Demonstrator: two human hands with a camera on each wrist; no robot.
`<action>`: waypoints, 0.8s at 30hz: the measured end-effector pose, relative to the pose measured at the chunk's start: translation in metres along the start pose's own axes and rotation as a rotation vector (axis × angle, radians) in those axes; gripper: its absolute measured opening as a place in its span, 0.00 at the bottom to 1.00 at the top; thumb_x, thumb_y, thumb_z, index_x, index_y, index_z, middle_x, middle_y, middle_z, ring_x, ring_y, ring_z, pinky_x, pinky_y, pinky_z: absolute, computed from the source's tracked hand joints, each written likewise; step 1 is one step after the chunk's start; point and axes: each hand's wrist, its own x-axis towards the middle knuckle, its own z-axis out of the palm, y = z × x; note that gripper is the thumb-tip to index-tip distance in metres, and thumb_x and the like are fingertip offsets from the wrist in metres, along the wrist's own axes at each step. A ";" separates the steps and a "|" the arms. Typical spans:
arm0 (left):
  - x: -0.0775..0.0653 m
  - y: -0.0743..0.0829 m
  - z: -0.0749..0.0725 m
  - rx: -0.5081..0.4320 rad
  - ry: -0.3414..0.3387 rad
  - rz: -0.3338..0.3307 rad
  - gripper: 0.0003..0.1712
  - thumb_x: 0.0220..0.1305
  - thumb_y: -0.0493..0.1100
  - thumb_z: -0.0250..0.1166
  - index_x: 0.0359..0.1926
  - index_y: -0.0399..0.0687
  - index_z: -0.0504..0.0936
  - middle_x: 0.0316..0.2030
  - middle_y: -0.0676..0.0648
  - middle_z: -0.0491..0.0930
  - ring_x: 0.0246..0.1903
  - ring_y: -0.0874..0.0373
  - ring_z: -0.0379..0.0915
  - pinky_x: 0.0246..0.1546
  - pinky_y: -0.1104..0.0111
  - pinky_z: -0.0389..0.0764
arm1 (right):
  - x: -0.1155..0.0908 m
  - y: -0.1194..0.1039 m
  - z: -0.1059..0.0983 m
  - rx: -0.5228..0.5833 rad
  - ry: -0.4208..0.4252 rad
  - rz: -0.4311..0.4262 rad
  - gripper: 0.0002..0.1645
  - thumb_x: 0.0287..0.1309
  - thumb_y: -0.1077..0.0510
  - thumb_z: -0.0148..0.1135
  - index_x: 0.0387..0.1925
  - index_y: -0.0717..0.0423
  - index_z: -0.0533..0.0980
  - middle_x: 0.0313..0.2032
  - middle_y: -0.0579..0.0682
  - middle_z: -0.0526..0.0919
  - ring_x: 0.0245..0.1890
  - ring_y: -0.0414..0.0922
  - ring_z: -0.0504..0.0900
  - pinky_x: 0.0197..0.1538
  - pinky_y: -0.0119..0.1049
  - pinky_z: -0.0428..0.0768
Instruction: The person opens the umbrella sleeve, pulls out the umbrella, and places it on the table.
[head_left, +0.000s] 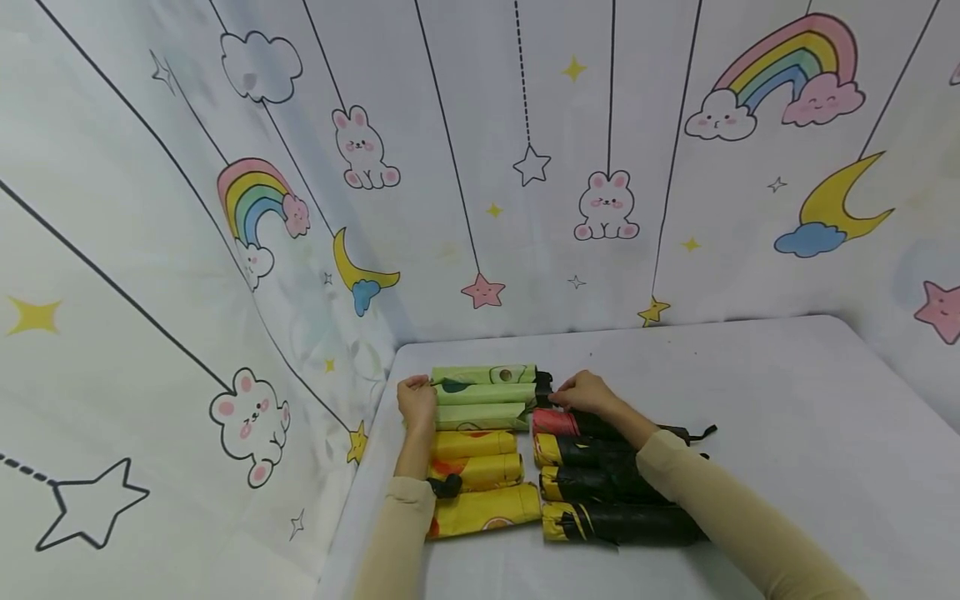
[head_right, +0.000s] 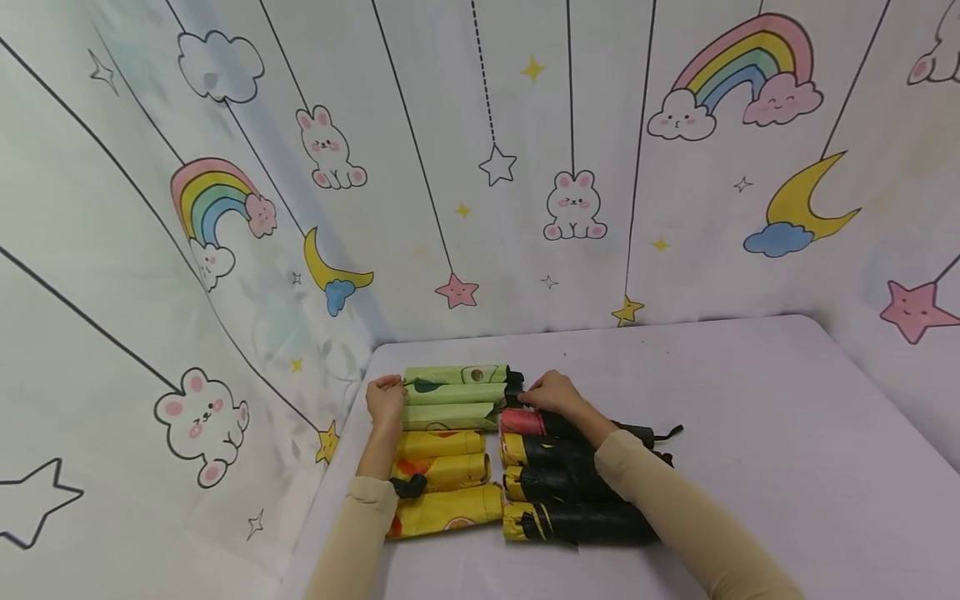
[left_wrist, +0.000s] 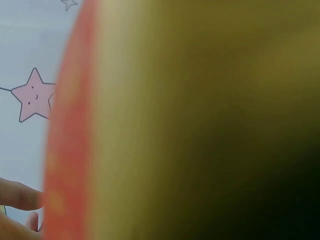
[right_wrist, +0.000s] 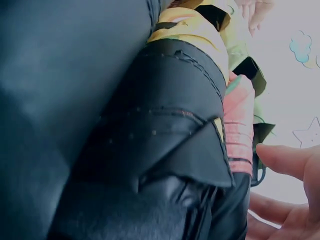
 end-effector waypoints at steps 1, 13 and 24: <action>0.000 -0.001 0.000 0.000 0.002 -0.003 0.20 0.66 0.25 0.55 0.59 0.30 0.72 0.58 0.32 0.77 0.63 0.40 0.74 0.60 0.52 0.76 | 0.001 0.000 0.001 -0.005 0.001 0.001 0.26 0.67 0.48 0.69 0.52 0.68 0.85 0.34 0.53 0.90 0.37 0.48 0.88 0.53 0.55 0.85; 0.003 -0.009 0.003 -0.032 0.042 0.003 0.21 0.63 0.22 0.52 0.58 0.29 0.73 0.56 0.31 0.77 0.62 0.40 0.76 0.60 0.52 0.77 | 0.005 -0.004 0.012 -0.015 0.027 0.020 0.27 0.67 0.51 0.69 0.57 0.69 0.82 0.35 0.53 0.90 0.37 0.49 0.88 0.53 0.54 0.85; 0.002 -0.011 -0.001 -0.037 -0.012 -0.019 0.23 0.65 0.22 0.51 0.61 0.32 0.72 0.59 0.35 0.75 0.65 0.41 0.72 0.63 0.49 0.76 | 0.010 -0.003 0.015 0.020 0.059 0.043 0.23 0.62 0.55 0.73 0.53 0.67 0.84 0.41 0.59 0.90 0.35 0.48 0.89 0.39 0.45 0.88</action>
